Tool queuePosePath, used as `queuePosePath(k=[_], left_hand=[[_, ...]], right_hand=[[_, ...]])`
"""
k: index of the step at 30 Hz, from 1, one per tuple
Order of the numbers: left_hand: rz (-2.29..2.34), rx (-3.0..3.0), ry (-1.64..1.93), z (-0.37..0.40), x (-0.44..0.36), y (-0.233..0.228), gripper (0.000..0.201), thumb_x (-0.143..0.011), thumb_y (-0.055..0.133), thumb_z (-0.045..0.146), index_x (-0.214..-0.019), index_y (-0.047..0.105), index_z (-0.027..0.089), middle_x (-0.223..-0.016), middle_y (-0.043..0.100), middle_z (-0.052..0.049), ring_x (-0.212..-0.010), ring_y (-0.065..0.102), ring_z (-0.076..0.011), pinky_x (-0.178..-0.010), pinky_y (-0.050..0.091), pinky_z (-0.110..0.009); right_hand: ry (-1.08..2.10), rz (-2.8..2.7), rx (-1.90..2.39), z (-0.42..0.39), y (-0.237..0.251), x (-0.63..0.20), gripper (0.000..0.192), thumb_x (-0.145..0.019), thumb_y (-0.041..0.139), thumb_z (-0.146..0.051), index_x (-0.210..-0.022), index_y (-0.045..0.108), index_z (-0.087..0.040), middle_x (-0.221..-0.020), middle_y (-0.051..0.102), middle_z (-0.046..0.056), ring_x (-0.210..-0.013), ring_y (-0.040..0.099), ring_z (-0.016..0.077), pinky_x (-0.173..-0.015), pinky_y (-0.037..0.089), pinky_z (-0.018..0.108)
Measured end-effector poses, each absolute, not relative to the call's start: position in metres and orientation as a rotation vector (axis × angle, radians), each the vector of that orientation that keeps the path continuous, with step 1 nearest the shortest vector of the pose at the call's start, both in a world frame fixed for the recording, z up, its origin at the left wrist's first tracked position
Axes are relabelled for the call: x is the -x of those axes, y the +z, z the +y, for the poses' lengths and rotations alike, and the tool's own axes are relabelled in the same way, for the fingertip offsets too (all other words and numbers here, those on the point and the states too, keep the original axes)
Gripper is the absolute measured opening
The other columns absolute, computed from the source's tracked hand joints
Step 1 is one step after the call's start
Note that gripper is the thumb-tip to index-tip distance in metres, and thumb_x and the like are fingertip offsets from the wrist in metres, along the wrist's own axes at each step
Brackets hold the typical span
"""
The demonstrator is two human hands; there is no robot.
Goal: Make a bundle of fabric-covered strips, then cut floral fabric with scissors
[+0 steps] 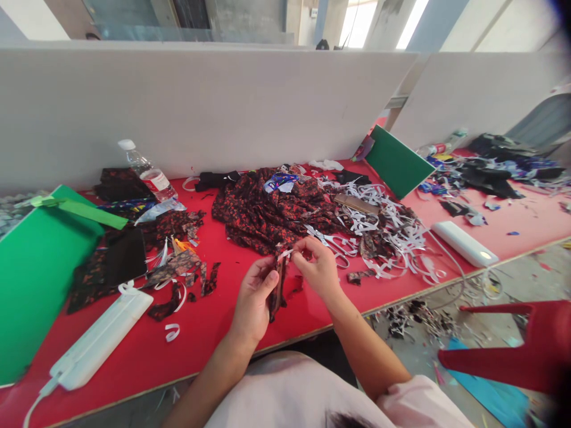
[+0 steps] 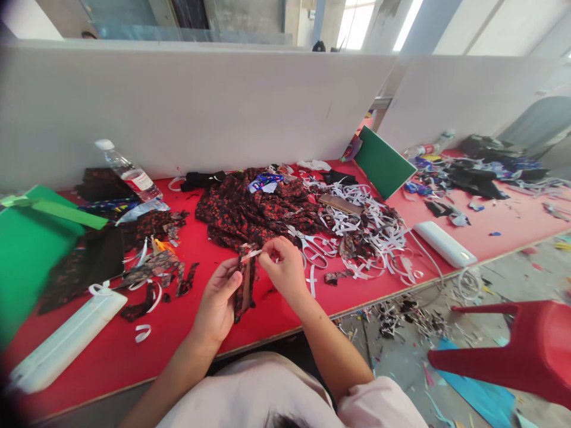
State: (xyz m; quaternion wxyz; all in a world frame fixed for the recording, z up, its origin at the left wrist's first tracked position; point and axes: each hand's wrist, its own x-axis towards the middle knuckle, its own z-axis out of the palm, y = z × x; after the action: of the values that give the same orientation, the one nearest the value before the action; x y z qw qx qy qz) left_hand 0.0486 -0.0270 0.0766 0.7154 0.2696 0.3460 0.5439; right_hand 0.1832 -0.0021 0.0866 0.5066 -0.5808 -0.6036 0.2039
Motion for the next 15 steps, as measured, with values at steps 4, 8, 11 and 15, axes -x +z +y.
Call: queuePosePath(k=[4, 8, 11, 15], left_hand=[[0.673, -0.47, 1.074, -0.028, -0.044, 0.079, 0.03, -0.071, 0.069, 0.028, -0.098, 0.061, 0.02, -0.095, 0.07, -0.005, -0.093, 0.064, -0.0222, -0.088, 0.047, -0.037], [0.614, -0.373, 1.031, -0.026, -0.042, 0.079, 0.028, -0.072, 0.067, 0.03, -0.097, 0.062, 0.017, -0.094, 0.071, -0.008, -0.099, 0.062, -0.0259, -0.09, 0.047, -0.042], [0.573, -0.358, 0.982, -0.025, -0.043, 0.081, 0.029, -0.073, 0.065, 0.032, -0.097, 0.063, 0.016, -0.097, 0.07, -0.01, -0.103, 0.06, -0.0279, -0.091, 0.046, -0.043], [0.555, -0.371, 0.926, -0.025, -0.047, 0.078, 0.032, -0.075, 0.064, 0.033, -0.102, 0.062, 0.016, -0.1, 0.069, -0.01, -0.102, 0.061, -0.0277, -0.091, 0.047, -0.042]], right_hand=[[0.473, -1.386, 1.477, -0.002, 0.074, -0.209, 0.008, -0.068, 0.049, -0.018, -0.062, 0.054, -0.018, -0.063, 0.053, -0.002, -0.06, 0.046, 0.0119, -0.059, 0.037, 0.023], [0.368, -1.319, 1.683, -0.013, 0.058, -0.259, 0.011, -0.071, 0.05, -0.024, -0.068, 0.058, -0.018, -0.065, 0.056, -0.001, -0.061, 0.049, 0.0132, -0.06, 0.037, 0.024], [0.213, -1.375, 2.003, -0.025, 0.053, -0.291, 0.016, -0.073, 0.052, -0.029, -0.069, 0.062, -0.018, -0.07, 0.06, 0.003, -0.061, 0.051, 0.0142, -0.061, 0.035, 0.025], [0.245, -1.37, 1.942, -0.036, 0.062, -0.291, 0.028, -0.081, 0.048, -0.04, -0.079, 0.064, -0.018, -0.074, 0.062, 0.005, -0.065, 0.053, 0.0158, -0.061, 0.037, 0.026]])
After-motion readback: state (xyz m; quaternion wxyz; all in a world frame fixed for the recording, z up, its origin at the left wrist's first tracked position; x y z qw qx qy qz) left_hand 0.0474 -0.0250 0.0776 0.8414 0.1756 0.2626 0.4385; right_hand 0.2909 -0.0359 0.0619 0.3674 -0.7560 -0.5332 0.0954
